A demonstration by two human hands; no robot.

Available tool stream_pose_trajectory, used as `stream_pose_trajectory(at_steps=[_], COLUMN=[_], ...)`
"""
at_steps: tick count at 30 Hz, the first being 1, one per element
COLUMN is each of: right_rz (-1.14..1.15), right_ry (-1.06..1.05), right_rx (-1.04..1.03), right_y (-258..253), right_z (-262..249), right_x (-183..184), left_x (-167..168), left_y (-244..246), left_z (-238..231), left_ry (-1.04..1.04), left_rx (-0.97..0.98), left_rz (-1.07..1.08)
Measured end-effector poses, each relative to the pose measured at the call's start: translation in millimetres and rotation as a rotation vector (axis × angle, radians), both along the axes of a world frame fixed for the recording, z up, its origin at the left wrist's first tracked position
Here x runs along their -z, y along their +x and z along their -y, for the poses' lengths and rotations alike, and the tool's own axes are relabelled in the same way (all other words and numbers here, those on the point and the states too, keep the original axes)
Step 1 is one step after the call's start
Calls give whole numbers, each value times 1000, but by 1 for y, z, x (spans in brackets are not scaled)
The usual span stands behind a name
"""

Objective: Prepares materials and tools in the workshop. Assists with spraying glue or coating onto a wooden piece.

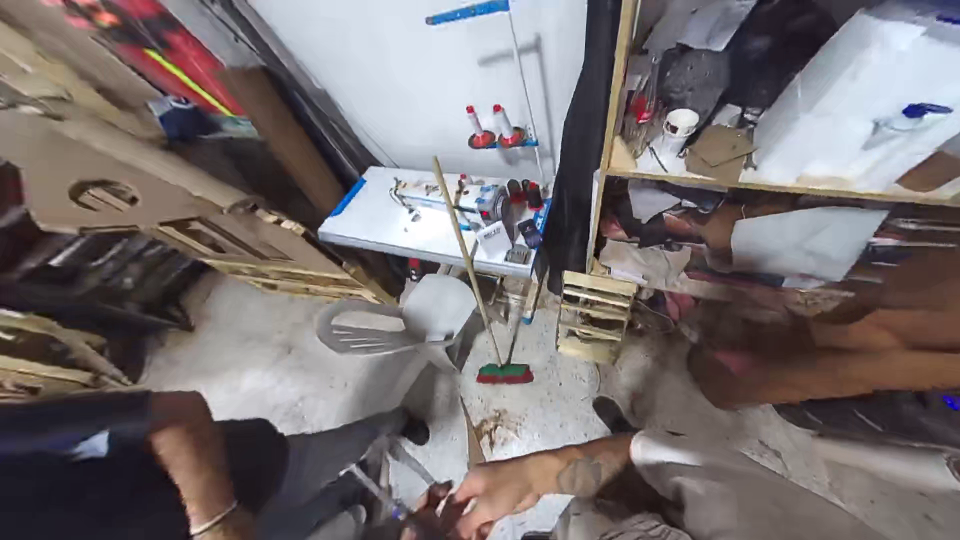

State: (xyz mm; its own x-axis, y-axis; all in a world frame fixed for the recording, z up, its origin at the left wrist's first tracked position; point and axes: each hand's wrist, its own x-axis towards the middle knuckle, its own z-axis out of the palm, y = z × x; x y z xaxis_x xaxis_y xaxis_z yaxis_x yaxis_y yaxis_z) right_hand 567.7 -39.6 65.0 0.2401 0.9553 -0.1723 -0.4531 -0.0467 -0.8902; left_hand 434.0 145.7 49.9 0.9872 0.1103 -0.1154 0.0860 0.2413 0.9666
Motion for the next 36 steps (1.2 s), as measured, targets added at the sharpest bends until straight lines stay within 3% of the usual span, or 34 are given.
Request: stream_pose_trajectory(at_steps=[4,7,9,11,14,16,19,22,25,30,32,36], right_rz=[-19,278,542,803,993,978,815,772,841,990,1018,930], right_ry=[2,-100,-262,-439,-726,-891,-837,-675,-662,-650,-601,-423], right_rx=[299,686,982,1277,1524,1538,1588,1602,1557,1560,1381,855], right_y=[76,124,140,142,125,108,88,81,83,101,105,120], right_z=[145,256,329,389,447,465,474,476,479,489,488,452], right_x=[-1,-6,-4,-3,-4,-2,8,15,5,-23,-40,-67], left_x=[-28,-62,-93,-127,-170,-189,-198,-193,-180,-218,-218,-160], left_y=[149,270,350,427,517,562,607,617,603,502,441,311], left_z=[130,216,280,347,436,481,517,521,515,453,411,321], left_ry=[294,554,535,548,762,854,866,924,889,699,629,465], left_rx=[384,581,607,538,221,72,-35,-34,-119,-20,151,462], left_rz=[57,203,369,499,509,421,339,363,580,1052,957,348])
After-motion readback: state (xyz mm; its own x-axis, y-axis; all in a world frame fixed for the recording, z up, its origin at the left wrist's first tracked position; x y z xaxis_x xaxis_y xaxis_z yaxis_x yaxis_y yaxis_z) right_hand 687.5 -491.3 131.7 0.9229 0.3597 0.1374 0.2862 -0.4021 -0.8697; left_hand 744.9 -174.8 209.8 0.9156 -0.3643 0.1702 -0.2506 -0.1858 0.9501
